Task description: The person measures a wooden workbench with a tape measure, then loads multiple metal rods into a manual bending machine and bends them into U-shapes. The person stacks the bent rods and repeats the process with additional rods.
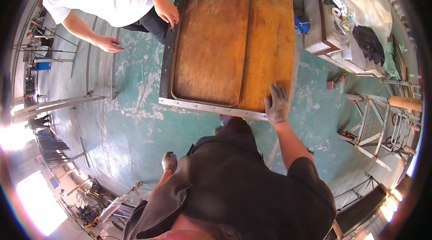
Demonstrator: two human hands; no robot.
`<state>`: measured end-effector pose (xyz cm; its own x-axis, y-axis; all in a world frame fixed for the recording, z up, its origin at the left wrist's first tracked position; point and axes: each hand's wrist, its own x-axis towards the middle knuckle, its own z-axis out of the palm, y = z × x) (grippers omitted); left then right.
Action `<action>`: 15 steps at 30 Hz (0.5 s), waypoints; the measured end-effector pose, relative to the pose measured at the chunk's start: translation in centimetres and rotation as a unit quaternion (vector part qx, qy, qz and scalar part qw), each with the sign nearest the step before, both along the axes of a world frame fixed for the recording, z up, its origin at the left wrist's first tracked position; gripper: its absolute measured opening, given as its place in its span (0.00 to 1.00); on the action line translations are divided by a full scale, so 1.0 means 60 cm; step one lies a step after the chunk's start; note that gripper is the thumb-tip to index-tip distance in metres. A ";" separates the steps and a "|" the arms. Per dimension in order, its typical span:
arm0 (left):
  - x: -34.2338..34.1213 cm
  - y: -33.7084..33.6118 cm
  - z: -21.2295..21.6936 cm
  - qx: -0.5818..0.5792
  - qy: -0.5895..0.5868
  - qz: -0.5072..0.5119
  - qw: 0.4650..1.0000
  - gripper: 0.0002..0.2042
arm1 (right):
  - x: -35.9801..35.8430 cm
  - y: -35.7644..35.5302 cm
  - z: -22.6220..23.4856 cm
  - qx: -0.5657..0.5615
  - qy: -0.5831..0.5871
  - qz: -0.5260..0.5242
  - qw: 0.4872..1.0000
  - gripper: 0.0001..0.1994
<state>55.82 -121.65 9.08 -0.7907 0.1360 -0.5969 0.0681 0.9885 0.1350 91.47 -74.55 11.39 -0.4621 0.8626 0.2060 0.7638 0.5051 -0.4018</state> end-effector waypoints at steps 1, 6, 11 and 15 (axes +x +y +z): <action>0.014 -0.018 -0.015 0.019 -0.062 0.056 0.996 0.18 | 0.019 -0.024 0.008 -0.012 -0.014 -0.003 1.000 0.24; 0.120 -0.021 -0.095 0.224 -0.134 0.120 0.958 0.20 | 0.089 -0.123 0.014 -0.039 -0.024 0.004 0.999 0.22; 0.227 -0.025 -0.084 0.331 -0.149 0.133 0.922 0.18 | 0.156 -0.209 0.067 -0.021 -0.022 0.024 0.999 0.22; 0.328 -0.163 -0.138 0.185 -0.126 -0.037 0.974 0.15 | 0.270 -0.297 0.066 -0.125 -0.049 0.044 0.990 0.21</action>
